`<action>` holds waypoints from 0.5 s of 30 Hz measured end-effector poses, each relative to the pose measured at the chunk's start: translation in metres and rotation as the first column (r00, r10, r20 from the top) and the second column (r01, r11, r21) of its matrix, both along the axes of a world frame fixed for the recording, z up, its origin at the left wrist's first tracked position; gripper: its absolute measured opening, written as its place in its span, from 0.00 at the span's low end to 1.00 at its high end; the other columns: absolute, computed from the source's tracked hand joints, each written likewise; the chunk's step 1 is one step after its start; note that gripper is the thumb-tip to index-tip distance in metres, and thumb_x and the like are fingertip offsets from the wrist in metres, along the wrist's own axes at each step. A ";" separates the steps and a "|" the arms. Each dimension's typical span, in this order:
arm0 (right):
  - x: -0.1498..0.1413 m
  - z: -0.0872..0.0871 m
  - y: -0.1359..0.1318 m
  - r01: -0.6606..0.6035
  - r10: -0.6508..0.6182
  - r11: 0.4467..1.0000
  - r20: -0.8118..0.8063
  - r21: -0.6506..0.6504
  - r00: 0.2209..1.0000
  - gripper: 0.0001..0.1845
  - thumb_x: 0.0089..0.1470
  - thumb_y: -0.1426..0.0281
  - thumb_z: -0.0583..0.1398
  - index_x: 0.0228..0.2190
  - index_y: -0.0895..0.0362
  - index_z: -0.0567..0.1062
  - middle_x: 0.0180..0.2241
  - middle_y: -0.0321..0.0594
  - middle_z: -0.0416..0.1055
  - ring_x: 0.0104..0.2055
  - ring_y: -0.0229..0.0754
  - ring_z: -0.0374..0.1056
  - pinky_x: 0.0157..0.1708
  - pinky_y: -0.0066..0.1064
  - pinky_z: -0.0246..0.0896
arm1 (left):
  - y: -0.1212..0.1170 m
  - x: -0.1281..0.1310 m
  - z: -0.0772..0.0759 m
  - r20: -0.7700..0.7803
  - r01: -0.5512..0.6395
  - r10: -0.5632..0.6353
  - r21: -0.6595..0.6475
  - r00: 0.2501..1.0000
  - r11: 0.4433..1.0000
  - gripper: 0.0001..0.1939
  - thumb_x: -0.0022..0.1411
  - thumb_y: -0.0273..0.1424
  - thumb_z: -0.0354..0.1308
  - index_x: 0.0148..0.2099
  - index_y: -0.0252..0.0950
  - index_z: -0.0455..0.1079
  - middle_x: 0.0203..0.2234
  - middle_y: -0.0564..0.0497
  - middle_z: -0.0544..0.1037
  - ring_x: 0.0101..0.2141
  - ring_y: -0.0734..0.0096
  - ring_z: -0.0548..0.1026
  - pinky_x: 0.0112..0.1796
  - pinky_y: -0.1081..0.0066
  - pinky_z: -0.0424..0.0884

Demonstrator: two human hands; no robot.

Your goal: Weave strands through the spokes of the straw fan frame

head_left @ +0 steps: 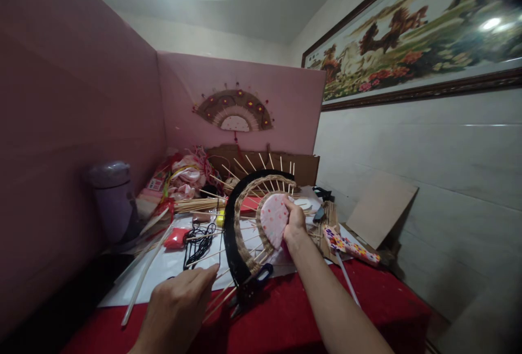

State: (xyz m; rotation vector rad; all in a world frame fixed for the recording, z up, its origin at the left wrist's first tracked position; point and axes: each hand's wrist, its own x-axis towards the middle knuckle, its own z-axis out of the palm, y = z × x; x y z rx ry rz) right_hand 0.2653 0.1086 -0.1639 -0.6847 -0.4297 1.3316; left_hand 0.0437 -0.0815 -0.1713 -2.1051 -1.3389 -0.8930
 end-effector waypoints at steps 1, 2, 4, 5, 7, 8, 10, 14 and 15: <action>0.000 0.000 -0.001 0.003 -0.003 1.000 0.000 -0.004 1.000 0.06 0.40 0.71 0.63 0.22 0.58 0.70 0.16 0.34 0.72 0.22 0.41 0.71 0.27 0.31 0.68 | 0.000 0.001 0.000 0.008 0.008 -0.008 -0.001 1.000 1.000 0.13 0.59 0.28 0.47 0.37 0.39 0.73 0.18 0.53 0.75 0.19 0.74 0.72 0.23 0.77 0.68; 0.000 0.001 -0.001 0.007 -0.007 1.000 -0.004 -0.010 1.000 0.06 0.40 0.71 0.63 0.22 0.58 0.70 0.16 0.34 0.72 0.23 0.40 0.71 0.27 0.31 0.69 | 0.000 0.001 -0.001 0.010 0.015 -0.015 -0.001 1.000 1.000 0.13 0.59 0.28 0.47 0.37 0.39 0.73 0.18 0.53 0.75 0.19 0.74 0.72 0.23 0.77 0.68; -0.001 0.002 -0.002 0.014 -0.014 1.000 -0.016 -0.022 1.000 0.05 0.40 0.72 0.63 0.23 0.58 0.71 0.17 0.34 0.73 0.23 0.40 0.71 0.28 0.31 0.69 | 0.000 0.003 -0.001 0.000 0.013 -0.013 0.005 1.000 1.000 0.13 0.59 0.28 0.47 0.38 0.39 0.73 0.18 0.53 0.75 0.19 0.75 0.72 0.23 0.78 0.67; -0.001 0.002 -0.003 0.018 -0.019 0.999 -0.021 -0.027 1.000 0.05 0.40 0.72 0.63 0.23 0.58 0.71 0.17 0.35 0.73 0.24 0.40 0.71 0.28 0.31 0.69 | 0.001 0.003 -0.001 -0.013 0.006 -0.006 0.012 1.000 1.000 0.13 0.59 0.27 0.47 0.38 0.39 0.73 0.18 0.52 0.75 0.19 0.75 0.72 0.23 0.78 0.67; -0.002 0.003 -0.003 0.031 -0.031 0.999 -0.027 -0.035 0.999 0.05 0.40 0.72 0.63 0.23 0.58 0.71 0.18 0.35 0.73 0.24 0.41 0.71 0.27 0.31 0.69 | 0.002 0.004 -0.002 -0.053 -0.007 0.009 0.032 0.999 0.999 0.13 0.59 0.26 0.46 0.39 0.38 0.72 0.19 0.52 0.75 0.19 0.74 0.72 0.23 0.77 0.66; -0.002 0.002 -0.003 0.037 -0.038 0.999 -0.028 -0.038 0.999 0.05 0.40 0.72 0.63 0.24 0.58 0.71 0.18 0.35 0.73 0.24 0.41 0.71 0.27 0.31 0.69 | 0.003 0.004 -0.003 -0.078 -0.011 0.014 0.042 0.997 0.999 0.13 0.59 0.26 0.46 0.39 0.38 0.72 0.19 0.52 0.75 0.19 0.74 0.72 0.22 0.77 0.66; -0.001 0.001 -0.001 0.049 -0.050 0.998 -0.029 -0.039 0.998 0.05 0.39 0.72 0.63 0.24 0.58 0.71 0.17 0.34 0.73 0.23 0.40 0.71 0.27 0.31 0.69 | 0.004 0.005 -0.004 -0.124 -0.022 0.029 0.058 0.992 0.998 0.13 0.59 0.25 0.46 0.40 0.37 0.71 0.20 0.52 0.74 0.19 0.73 0.72 0.21 0.76 0.65; 0.001 -0.002 0.002 0.049 -0.049 0.999 -0.014 -0.007 0.999 0.05 0.39 0.72 0.63 0.23 0.58 0.71 0.17 0.33 0.72 0.23 0.40 0.71 0.27 0.30 0.69 | 0.003 0.009 -0.004 -0.199 -0.033 0.050 0.086 0.979 0.996 0.12 0.59 0.24 0.47 0.41 0.36 0.70 0.19 0.53 0.72 0.18 0.72 0.70 0.19 0.74 0.61; 0.002 -0.002 0.003 0.046 -0.046 0.999 -0.010 0.003 0.999 0.05 0.39 0.72 0.63 0.22 0.58 0.71 0.17 0.33 0.72 0.23 0.40 0.71 0.27 0.30 0.69 | 0.002 0.011 -0.003 -0.217 -0.031 0.052 0.099 0.975 0.995 0.13 0.59 0.23 0.47 0.42 0.35 0.70 0.19 0.53 0.72 0.18 0.72 0.70 0.19 0.74 0.60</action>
